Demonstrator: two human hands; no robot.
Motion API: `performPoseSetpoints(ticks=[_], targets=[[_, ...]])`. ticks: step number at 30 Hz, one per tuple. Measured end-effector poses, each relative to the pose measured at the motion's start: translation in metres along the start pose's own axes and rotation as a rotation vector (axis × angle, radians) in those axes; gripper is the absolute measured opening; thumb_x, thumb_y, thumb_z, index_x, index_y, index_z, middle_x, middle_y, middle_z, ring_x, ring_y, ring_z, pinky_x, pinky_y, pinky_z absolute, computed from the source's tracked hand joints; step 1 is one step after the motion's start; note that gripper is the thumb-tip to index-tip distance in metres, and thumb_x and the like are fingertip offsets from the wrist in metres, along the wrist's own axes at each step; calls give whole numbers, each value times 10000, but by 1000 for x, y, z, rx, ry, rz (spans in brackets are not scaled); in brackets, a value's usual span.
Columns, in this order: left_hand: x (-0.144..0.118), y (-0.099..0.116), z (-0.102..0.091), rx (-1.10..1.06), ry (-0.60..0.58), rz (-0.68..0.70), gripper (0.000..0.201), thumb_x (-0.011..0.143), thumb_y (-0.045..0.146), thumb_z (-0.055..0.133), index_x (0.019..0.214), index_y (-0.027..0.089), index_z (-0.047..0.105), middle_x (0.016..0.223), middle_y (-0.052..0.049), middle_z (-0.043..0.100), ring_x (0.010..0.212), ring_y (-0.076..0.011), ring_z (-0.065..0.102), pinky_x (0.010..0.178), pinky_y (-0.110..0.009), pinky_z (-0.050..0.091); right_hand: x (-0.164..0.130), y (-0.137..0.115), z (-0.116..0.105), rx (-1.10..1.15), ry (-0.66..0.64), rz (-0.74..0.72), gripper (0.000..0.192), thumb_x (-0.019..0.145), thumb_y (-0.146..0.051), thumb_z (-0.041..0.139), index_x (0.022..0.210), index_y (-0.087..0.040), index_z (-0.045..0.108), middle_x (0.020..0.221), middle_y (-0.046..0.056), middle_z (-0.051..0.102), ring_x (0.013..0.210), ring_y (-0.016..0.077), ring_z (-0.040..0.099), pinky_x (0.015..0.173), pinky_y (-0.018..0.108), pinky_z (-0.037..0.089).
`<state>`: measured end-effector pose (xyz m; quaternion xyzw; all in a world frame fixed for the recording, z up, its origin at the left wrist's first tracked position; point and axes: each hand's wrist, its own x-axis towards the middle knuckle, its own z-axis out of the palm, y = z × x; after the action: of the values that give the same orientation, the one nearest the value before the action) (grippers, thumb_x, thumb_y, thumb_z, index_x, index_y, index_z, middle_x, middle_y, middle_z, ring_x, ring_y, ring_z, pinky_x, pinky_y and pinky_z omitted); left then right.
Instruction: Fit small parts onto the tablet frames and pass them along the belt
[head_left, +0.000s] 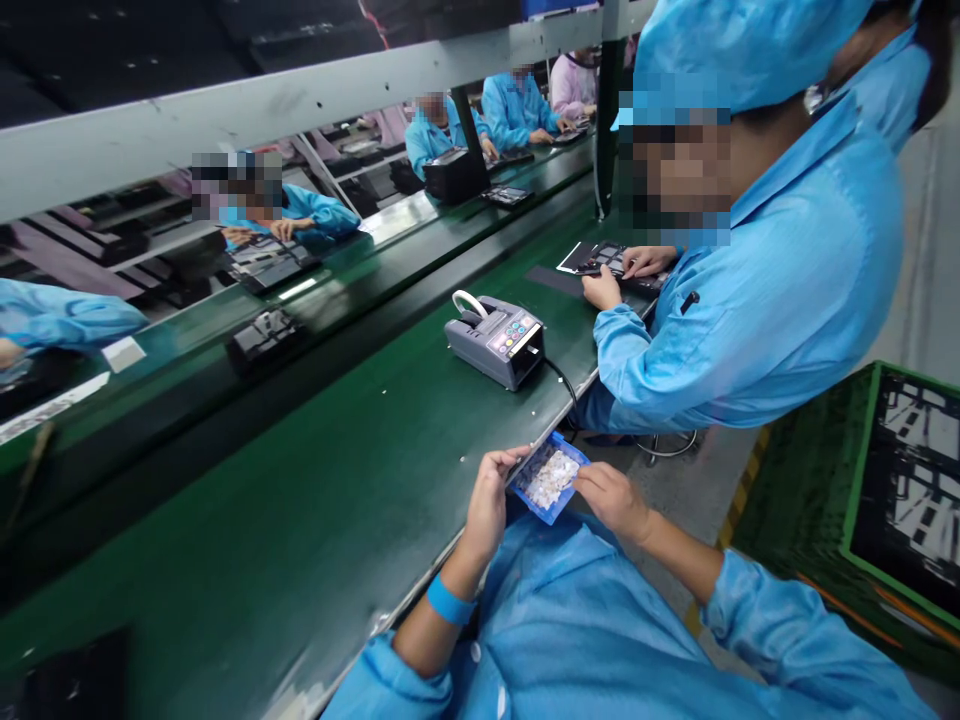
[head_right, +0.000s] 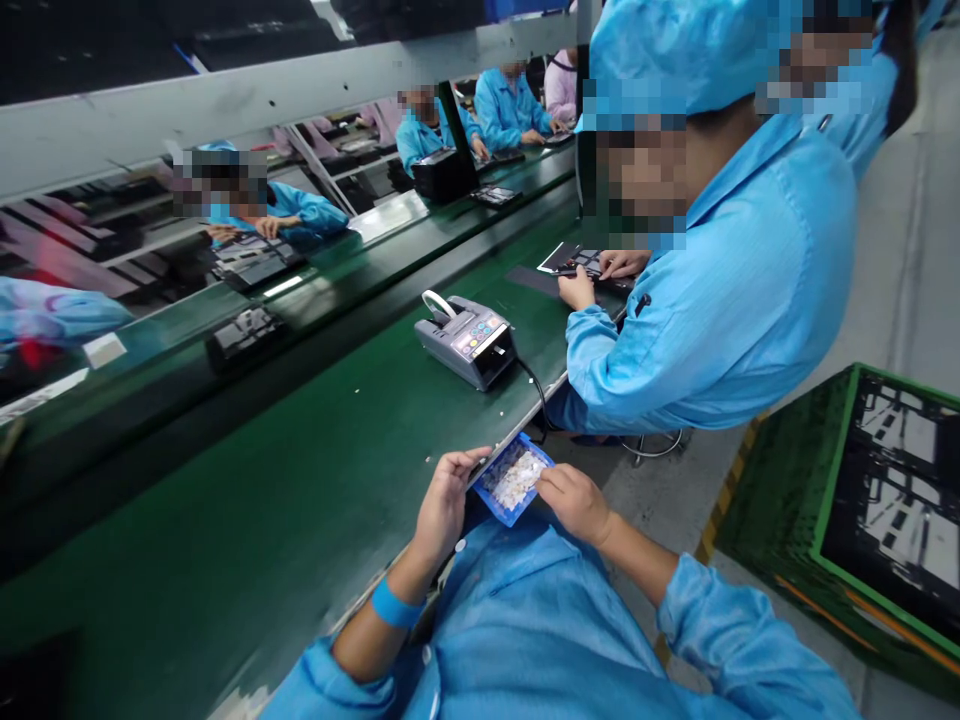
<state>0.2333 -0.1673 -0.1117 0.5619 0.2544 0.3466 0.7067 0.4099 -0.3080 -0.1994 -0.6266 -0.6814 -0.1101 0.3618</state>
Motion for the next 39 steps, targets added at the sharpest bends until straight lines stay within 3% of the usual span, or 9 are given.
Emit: performPoseSetpoints(ticks=[6, 10, 13, 18, 21, 24, 30, 33, 39], targets=[[5, 5, 5, -86, -61, 40, 484, 905, 686, 578, 998, 212, 565, 1130, -125, 743, 1146, -295, 663, 1101, -509, 417, -2, -1, -1, 24, -24, -3, 231, 1013, -138, 530, 1065, -208, 743, 1033, 77, 737, 949, 205, 640, 886, 328, 553], [14, 7, -4, 59, -52, 91, 471, 939, 667, 541, 1025, 206, 577, 1154, -123, 731, 1164, -281, 643, 1099, -476, 413, -2, -1, -4, 16, -17, -11, 225, 1007, -126, 532, 1043, -193, 744, 1027, 82, 734, 946, 210, 632, 874, 326, 553], [24, 1, -4, 119, -121, 48, 524, 905, 695, 578, 1035, 188, 583, 1160, -141, 721, 1155, -292, 645, 1076, -466, 433, 0, -1, -3, 10, -28, -11, 233, 1014, -132, 522, 1035, -200, 744, 1019, 81, 730, 944, 207, 629, 871, 324, 549], [36, -4, 6, -63, -230, -57, 557, 879, 729, 584, 1031, 194, 557, 1087, -118, 725, 988, -267, 708, 984, -459, 497, 0, -2, -3, 5, -15, -7, 224, 1015, -133, 519, 1017, -188, 737, 997, 78, 726, 922, 208, 620, 867, 325, 545], [43, -1, 4, -63, -188, 1, 509, 909, 698, 565, 1023, 202, 561, 1062, -94, 725, 956, -246, 706, 969, -438, 503, -1, -1, -6, 5, -9, -14, 233, 1010, -122, 514, 1016, -190, 737, 1003, 79, 727, 927, 208, 620, 867, 322, 543], [60, 0, -1, 20, -130, 89, 453, 927, 640, 588, 1024, 198, 599, 1075, -88, 722, 1068, -247, 666, 1044, -422, 457, -1, 1, -8, -2, -8, -11, 249, 1009, -115, 503, 1008, -199, 738, 1007, 78, 728, 933, 210, 620, 867, 321, 544], [101, -9, 5, 22, -169, 57, 447, 894, 627, 648, 983, 190, 611, 1040, -84, 733, 1017, -237, 669, 1031, -412, 454, 3, 2, -7, -13, 7, -12, 227, 1005, -118, 518, 1008, -190, 734, 996, 80, 729, 914, 212, 623, 850, 329, 554], [94, -10, 14, -30, -222, 11, 508, 872, 698, 619, 970, 202, 565, 992, -78, 736, 930, -236, 696, 957, -419, 499, 2, 3, -7, -15, 10, -9, 223, 1004, -122, 523, 1013, -194, 734, 1003, 79, 729, 908, 209, 628, 846, 325, 557], [39, -4, 21, -81, -370, -98, 588, 882, 753, 549, 1009, 182, 599, 1020, -120, 728, 922, -256, 693, 919, -433, 520, 1, 6, -11, -3, -19, 16, 235, 998, -114, 515, 1038, -186, 735, 1000, 91, 729, 908, 214, 641, 850, 337, 569]])
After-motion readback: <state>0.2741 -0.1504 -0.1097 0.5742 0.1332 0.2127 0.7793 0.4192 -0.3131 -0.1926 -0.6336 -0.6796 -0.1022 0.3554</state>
